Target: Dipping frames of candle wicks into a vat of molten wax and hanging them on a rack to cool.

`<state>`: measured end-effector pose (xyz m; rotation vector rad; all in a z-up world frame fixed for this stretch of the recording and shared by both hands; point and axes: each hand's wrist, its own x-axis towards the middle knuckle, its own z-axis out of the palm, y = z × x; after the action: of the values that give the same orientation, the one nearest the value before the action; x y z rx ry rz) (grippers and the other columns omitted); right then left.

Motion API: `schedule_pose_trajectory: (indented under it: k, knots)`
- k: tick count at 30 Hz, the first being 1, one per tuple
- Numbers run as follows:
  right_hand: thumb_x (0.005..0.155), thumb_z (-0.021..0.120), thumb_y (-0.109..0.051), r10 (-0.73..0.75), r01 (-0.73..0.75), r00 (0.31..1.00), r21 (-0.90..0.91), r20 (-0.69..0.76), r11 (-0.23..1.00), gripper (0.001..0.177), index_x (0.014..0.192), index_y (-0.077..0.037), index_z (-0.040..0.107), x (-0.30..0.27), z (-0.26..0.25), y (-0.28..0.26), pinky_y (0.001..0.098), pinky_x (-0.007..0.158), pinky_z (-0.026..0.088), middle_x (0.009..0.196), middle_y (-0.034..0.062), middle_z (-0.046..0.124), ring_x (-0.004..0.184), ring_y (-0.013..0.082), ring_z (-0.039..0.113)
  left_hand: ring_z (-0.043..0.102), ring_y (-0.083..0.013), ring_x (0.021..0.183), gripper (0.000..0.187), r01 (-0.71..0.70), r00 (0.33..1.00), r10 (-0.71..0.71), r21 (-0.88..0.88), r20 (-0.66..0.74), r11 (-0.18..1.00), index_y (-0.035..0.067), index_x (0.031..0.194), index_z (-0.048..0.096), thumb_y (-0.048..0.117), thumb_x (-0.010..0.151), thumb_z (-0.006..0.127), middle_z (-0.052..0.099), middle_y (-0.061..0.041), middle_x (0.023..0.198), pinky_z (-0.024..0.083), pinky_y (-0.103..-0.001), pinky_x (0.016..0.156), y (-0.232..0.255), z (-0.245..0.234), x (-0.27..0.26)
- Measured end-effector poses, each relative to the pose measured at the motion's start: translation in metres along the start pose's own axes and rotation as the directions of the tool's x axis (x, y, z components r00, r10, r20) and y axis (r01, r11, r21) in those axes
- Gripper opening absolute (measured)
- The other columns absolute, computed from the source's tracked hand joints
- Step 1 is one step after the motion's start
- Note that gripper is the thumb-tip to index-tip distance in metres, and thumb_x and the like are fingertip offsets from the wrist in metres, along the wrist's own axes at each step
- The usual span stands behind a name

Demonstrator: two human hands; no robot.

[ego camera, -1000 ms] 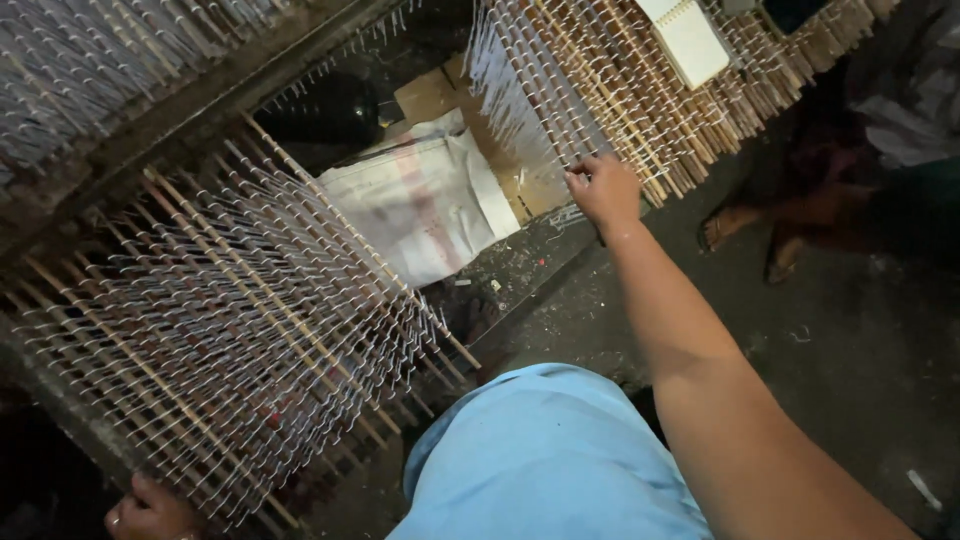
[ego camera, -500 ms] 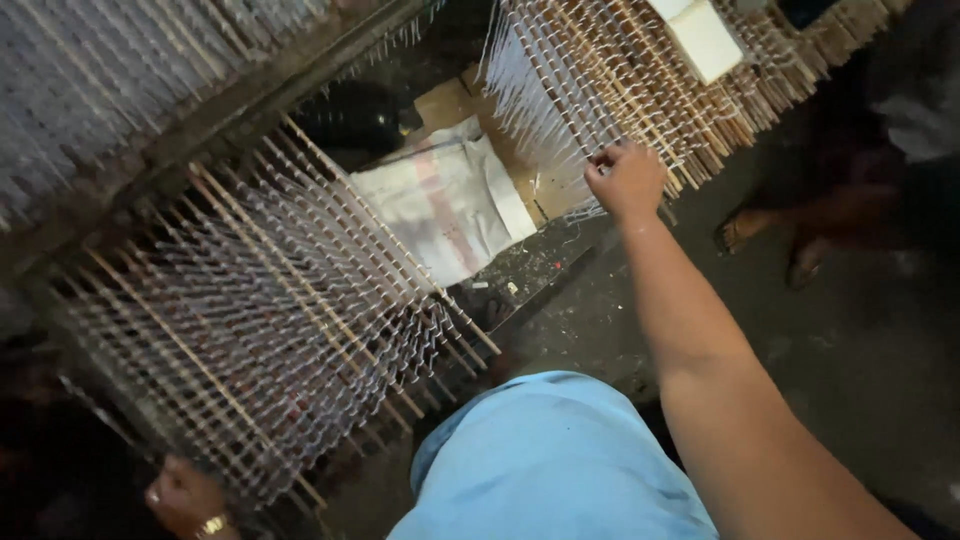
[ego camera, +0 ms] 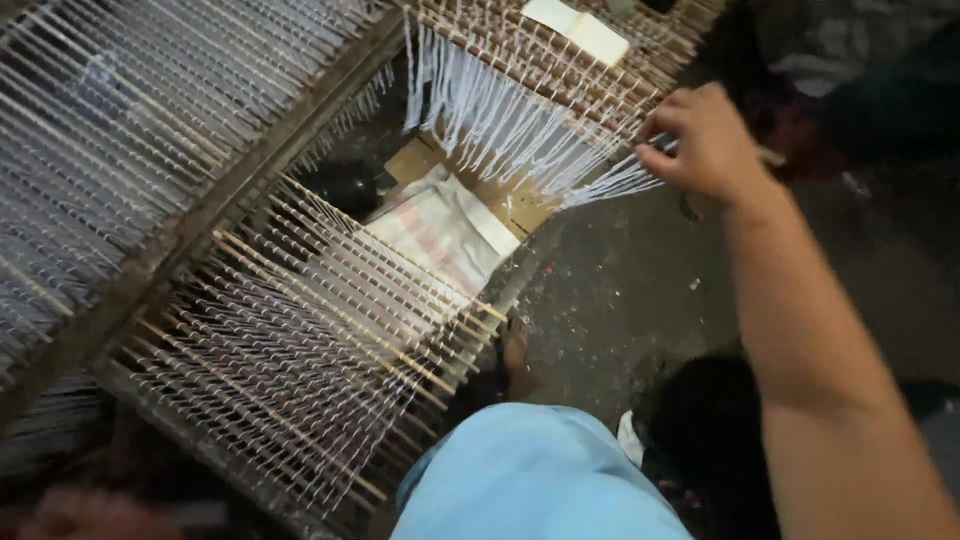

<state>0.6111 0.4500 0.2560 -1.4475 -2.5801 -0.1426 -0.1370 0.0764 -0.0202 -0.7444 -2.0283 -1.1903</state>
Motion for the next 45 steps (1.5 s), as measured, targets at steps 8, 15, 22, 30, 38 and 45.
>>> schedule_pose_trajectory:
  k: [8, 15, 22, 30, 38, 45]
  knots:
    - [0.094, 0.077, -0.024, 0.136, -0.139, 0.988, 0.042, 0.069, 0.989, 0.014, 0.103, -0.014, 0.075, -0.109, -0.133, -0.098, 0.0480, 0.096, 0.042, 0.112, 0.0088, 0.063, 0.110, 0.0329, 0.049, 0.066, -0.0270, 0.120, 0.042, -0.140, 0.410, 0.719, -0.740, 0.561, 0.658, -0.006, 0.137, 0.064, -0.004, 0.095, 0.058, 0.068, -0.019, 0.136, 0.054, -0.035, 0.098, 0.429, 0.006, 0.063]
    - [0.083, 0.081, -0.024, 0.156, -0.154, 0.987, -0.055, 0.025, 0.986, 0.013, 0.091, -0.017, 0.073, -0.200, -0.156, -0.175, 0.0428, 0.087, 0.044, 0.096, 0.0047, 0.066, 0.092, 0.0300, 0.058, 0.057, -0.0114, 0.055, 0.044, 0.459, -0.178, 0.900, -0.776, 0.397, 0.433, 0.011, 0.144, 0.058, 0.009, 0.101, 0.046, 0.071, -0.001, 0.075, 0.045, -0.029, 0.048, 0.580, -0.087, 0.032]
    - [0.077, 0.078, -0.043, 0.313, -0.317, 0.948, -0.185, -0.053, 0.930, 0.027, 0.084, -0.021, 0.063, -0.300, -0.151, -0.203, 0.0412, 0.082, 0.050, 0.097, -0.0024, 0.062, 0.104, 0.0271, 0.060, 0.075, -0.0396, 0.084, 0.044, 0.268, -0.186, 0.949, -0.916, 0.254, 0.298, 0.016, 0.135, 0.067, 0.010, 0.094, 0.050, 0.079, -0.015, 0.097, 0.060, -0.048, 0.071, 0.598, -0.130, -0.039]
    - [0.077, 0.079, -0.041, 0.393, -0.405, 0.914, -0.152, -0.100, 0.902, 0.028, 0.081, -0.020, 0.061, -0.397, -0.162, -0.215, 0.0408, 0.082, 0.050, 0.092, -0.0028, 0.061, 0.103, 0.0265, 0.060, 0.074, -0.0464, 0.085, 0.048, 0.283, -0.333, 0.914, -0.901, 0.230, 0.330, 0.012, 0.139, 0.064, 0.008, 0.094, 0.047, 0.076, -0.024, 0.100, 0.060, -0.053, 0.070, 0.613, -0.208, -0.080]
    - [0.078, 0.079, -0.039, 0.477, -0.491, 0.870, -0.142, -0.123, 0.859, 0.026, 0.082, -0.020, 0.063, -0.489, -0.171, -0.220, 0.0408, 0.084, 0.050, 0.094, -0.0035, 0.063, 0.105, 0.0259, 0.061, 0.073, -0.0472, 0.084, 0.049, 0.281, -0.381, 0.909, -0.916, 0.169, 0.287, 0.007, 0.142, 0.061, 0.004, 0.094, 0.048, 0.076, -0.028, 0.094, 0.059, -0.053, 0.076, 0.630, -0.285, -0.121]
    - [0.082, 0.079, -0.030, 0.506, -0.508, 0.861, -0.077, -0.050, 0.858, 0.019, 0.089, -0.016, 0.069, -0.559, -0.204, -0.213, 0.0433, 0.084, 0.050, 0.095, 0.0019, 0.067, 0.101, 0.0301, 0.061, 0.058, -0.0246, 0.065, 0.049, 0.427, -0.446, 0.873, -0.811, 0.195, 0.400, 0.010, 0.142, 0.060, 0.003, 0.095, 0.049, 0.072, -0.010, 0.072, 0.046, -0.037, 0.058, 0.659, -0.306, -0.123]
